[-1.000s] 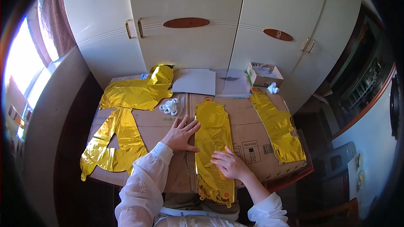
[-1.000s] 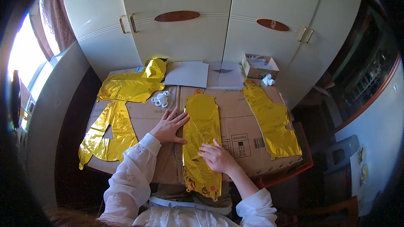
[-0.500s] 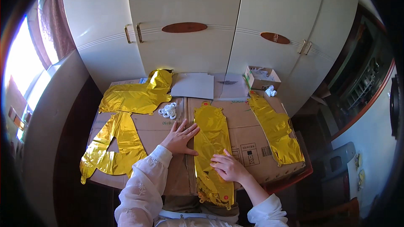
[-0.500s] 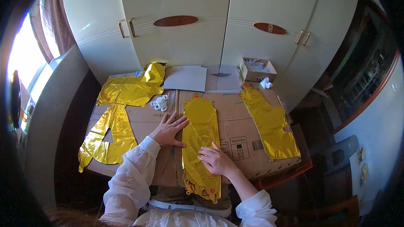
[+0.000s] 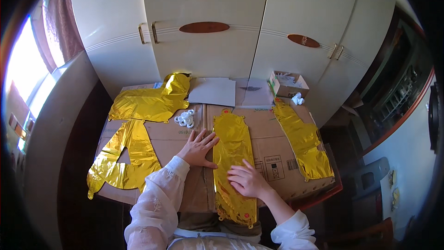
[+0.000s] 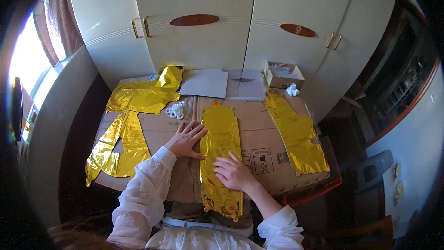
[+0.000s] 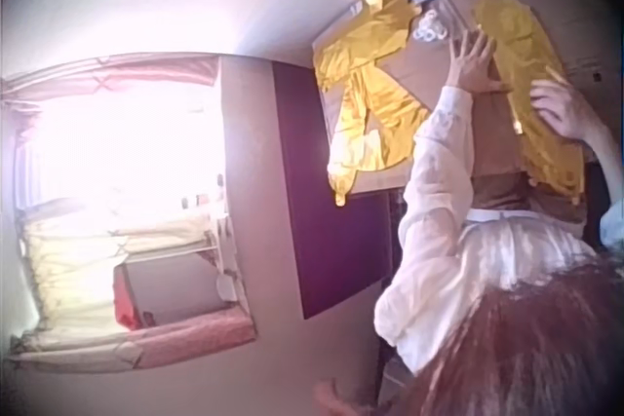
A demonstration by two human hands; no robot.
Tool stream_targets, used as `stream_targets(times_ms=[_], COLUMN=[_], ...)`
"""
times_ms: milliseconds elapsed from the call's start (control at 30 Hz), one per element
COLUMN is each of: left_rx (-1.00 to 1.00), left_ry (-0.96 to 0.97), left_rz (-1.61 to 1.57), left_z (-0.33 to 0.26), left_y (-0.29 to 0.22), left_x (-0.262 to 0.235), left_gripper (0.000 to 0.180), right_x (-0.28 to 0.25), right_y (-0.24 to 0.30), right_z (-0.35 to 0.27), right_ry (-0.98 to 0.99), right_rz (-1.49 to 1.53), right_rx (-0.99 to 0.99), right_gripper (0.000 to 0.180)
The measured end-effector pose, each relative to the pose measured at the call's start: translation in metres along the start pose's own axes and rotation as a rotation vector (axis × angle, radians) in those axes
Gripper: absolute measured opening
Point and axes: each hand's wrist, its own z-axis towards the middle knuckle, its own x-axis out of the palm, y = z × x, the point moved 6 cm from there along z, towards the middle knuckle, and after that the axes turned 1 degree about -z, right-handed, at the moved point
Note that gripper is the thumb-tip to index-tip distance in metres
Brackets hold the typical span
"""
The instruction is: The person is folding gold-colored foil sheets and placing them onto cardboard folders to be packaged.
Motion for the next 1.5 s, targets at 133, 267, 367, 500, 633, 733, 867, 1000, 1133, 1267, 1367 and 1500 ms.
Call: stream_targets(times_ms=[133, 267, 367, 500, 633, 733, 867, 1000, 1133, 1267, 1367, 1500], left_rx=[0.009, 0.017, 0.013, 0.013, 0.020, 0.003, -0.051, -0.078, -0.099, -0.134, 0.026, 0.215], left_ry=[-0.015, -0.022, -0.023, -0.029, -0.039, -0.076, -0.081, -0.111, -0.118, -0.106, -0.202, -0.085], left_rz=[0.018, 0.013, 0.016, 0.018, 0.019, 0.010, 0.029, 0.050, 0.074, 0.109, 0.091, 0.006], left_z=[-0.002, 0.000, 0.000, -0.002, 0.000, 0.001, 0.011, 0.018, 0.023, 0.025, 0.015, 0.003], left_y=[0.002, 0.000, 0.001, 0.002, 0.001, 0.002, 0.002, 0.016, 0.020, 0.019, 0.004, -0.022], left_x=[0.003, 0.002, 0.000, 0.001, 0.000, 0.000, -0.004, 0.005, 0.006, -0.001, -0.010, -0.010], left_gripper=[0.112, 0.112, 0.112, 0.113, 0.112, 0.107, 0.099, 0.100, 0.101, 0.100, 0.096, 0.093], right_x=[0.013, 0.041, 0.045, 0.044, 0.044, 0.044, 0.047, 0.046, 0.045, 0.045, 0.043, 0.042], right_y=[0.028, 0.020, 0.020, 0.022, 0.021, 0.022, 0.020, 0.023, 0.022, 0.022, 0.024, 0.023], right_z=[0.026, 0.018, 0.012, 0.009, 0.003, 0.002, 0.001, 0.001, 0.001, 0.002, 0.003, 0.003], right_ry=[0.061, 0.195, 0.266, 0.291, 0.308, 0.307, 0.310, 0.297, 0.297, 0.304, 0.315, 0.321], right_rz=[-0.050, -0.112, -0.095, -0.078, -0.064, -0.070, -0.085, -0.088, -0.082, -0.088, -0.089, -0.088], right_rx=[-0.144, -0.150, -0.146, -0.181, -0.219, -0.233, -0.238, -0.246, -0.243, -0.236, -0.226, -0.225], right_gripper=[0.032, 0.039, 0.040, 0.039, 0.039, 0.039, 0.039, 0.038, 0.038, 0.039, 0.040, 0.041])
